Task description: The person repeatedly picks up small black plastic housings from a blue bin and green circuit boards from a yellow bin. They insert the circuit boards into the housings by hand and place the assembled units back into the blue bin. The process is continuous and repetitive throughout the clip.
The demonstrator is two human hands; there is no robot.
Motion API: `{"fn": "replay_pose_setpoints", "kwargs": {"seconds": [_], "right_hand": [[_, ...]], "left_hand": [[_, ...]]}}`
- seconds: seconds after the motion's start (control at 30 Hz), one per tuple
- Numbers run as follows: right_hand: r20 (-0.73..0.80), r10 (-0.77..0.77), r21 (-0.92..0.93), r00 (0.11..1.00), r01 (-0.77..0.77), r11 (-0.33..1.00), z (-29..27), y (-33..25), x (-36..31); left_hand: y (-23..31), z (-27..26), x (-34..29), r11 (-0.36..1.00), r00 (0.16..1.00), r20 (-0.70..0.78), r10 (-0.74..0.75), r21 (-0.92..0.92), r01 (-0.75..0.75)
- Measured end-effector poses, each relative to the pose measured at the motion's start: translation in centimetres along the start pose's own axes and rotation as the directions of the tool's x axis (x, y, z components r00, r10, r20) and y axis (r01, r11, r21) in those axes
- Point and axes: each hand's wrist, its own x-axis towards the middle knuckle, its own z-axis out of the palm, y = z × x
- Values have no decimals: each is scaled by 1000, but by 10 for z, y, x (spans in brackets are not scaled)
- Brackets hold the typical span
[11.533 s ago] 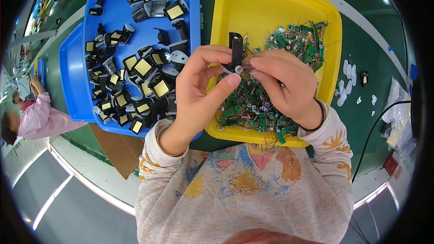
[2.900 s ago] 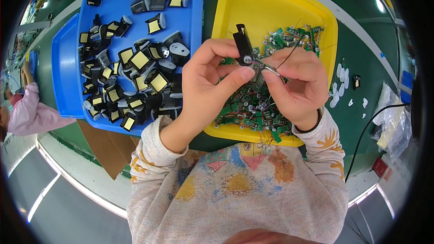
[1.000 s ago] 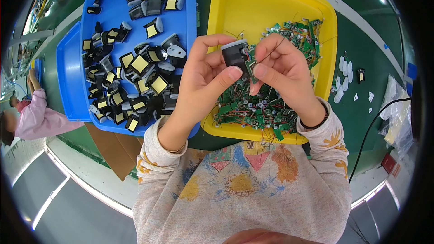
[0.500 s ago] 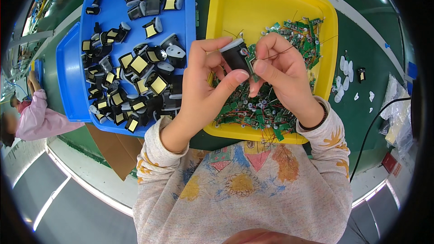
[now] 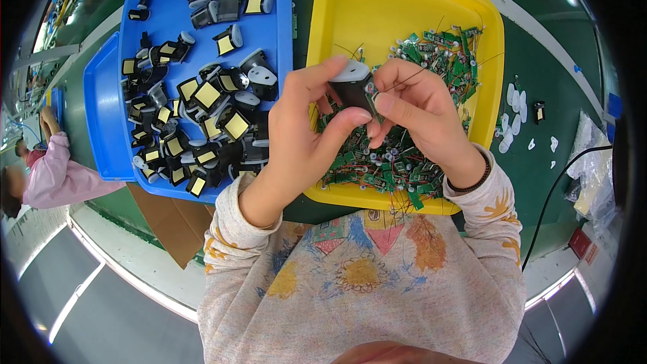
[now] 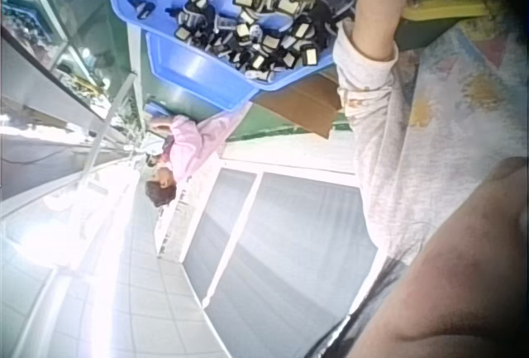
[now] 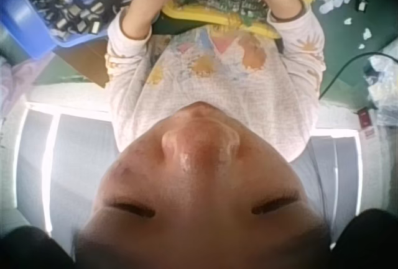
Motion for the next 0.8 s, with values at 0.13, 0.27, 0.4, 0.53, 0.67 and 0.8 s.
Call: {"fn": "replay_pose_setpoints", "kwargs": {"seconds": [0.13,0.27,0.4,0.53,0.67,0.8], "right_hand": [[-33,-121,-110,992,116,987,3,3,-4],[-10,-435,-555,900,357,751,6,8,-5],[103,-564,-779,819,419,467,11,5,-4],[162,-580,-822,799,434,369,10,4,-4],[150,-565,-801,812,434,412,10,5,-4],[138,-526,-765,839,428,482,8,5,-4]], "left_hand": [[0,3,2,997,1000,-1,19,-70,-19],[4,-1,9,993,997,36,62,-99,-59],[2,-2,9,990,996,12,91,-109,-89],[2,-3,9,989,995,8,99,-112,-97],[2,-5,9,991,995,4,98,-94,-97],[6,-6,9,997,998,-27,61,-48,-63]]}}
